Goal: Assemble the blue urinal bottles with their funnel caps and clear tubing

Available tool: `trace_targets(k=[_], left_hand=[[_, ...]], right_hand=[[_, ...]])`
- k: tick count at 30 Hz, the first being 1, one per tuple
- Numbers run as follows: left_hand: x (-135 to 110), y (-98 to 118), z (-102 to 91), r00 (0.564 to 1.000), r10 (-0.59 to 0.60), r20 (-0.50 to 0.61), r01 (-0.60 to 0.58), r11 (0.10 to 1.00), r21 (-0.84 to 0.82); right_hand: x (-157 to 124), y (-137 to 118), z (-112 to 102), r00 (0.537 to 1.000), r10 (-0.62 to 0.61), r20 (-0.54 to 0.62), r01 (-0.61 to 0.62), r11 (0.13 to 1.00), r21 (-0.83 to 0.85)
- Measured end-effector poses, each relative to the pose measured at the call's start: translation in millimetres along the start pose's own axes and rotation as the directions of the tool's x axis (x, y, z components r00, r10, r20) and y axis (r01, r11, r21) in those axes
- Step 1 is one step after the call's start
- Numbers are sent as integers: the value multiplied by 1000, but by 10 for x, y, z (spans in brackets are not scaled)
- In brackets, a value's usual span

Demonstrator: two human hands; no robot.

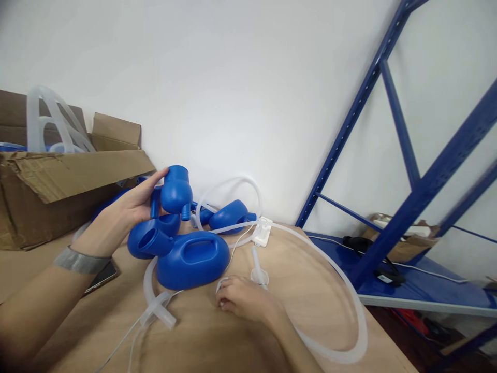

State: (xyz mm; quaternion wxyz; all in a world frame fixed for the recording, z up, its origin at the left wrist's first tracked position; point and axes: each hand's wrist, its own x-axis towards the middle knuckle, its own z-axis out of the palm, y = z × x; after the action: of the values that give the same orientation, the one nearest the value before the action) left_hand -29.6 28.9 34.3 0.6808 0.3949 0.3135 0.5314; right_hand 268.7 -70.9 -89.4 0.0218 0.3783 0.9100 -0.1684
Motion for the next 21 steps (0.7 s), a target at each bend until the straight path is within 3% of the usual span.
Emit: trace_targets(k=[2,5,7,10,12,15,18,21], left_hand=[[-18,-9,43,995,-85,-57,81,994,-74],[-105,-37,137,992,-126,-12,126,992,-29],[-188,-74,198,995,-76,69,69,993,101],[-310,-142,271,968,23,249,-104,943,317],[-371,-178,309,926,44,374,-213,880,424],[-413,-199,338,864,87,496,-378,763,525],[-411,-189,329,824,126,552,-463,712,528],[-401,-175,312,822,154,549,-477,712,515]], right_hand=[[-105,-15,-122,999,-12,-52,16,996,83],[-275,-107,-441,958,-33,-286,81,985,155],[-358,-209,-691,860,-66,-505,154,979,134],[-370,-395,-987,659,-146,-738,267,963,48],[-291,-510,-1076,581,-197,-789,315,949,-4],[-102,-617,-1076,522,-288,-803,403,913,-65],[63,-643,-1049,494,-306,-814,459,887,-54],[154,-639,-1066,507,-265,-820,466,885,2]])
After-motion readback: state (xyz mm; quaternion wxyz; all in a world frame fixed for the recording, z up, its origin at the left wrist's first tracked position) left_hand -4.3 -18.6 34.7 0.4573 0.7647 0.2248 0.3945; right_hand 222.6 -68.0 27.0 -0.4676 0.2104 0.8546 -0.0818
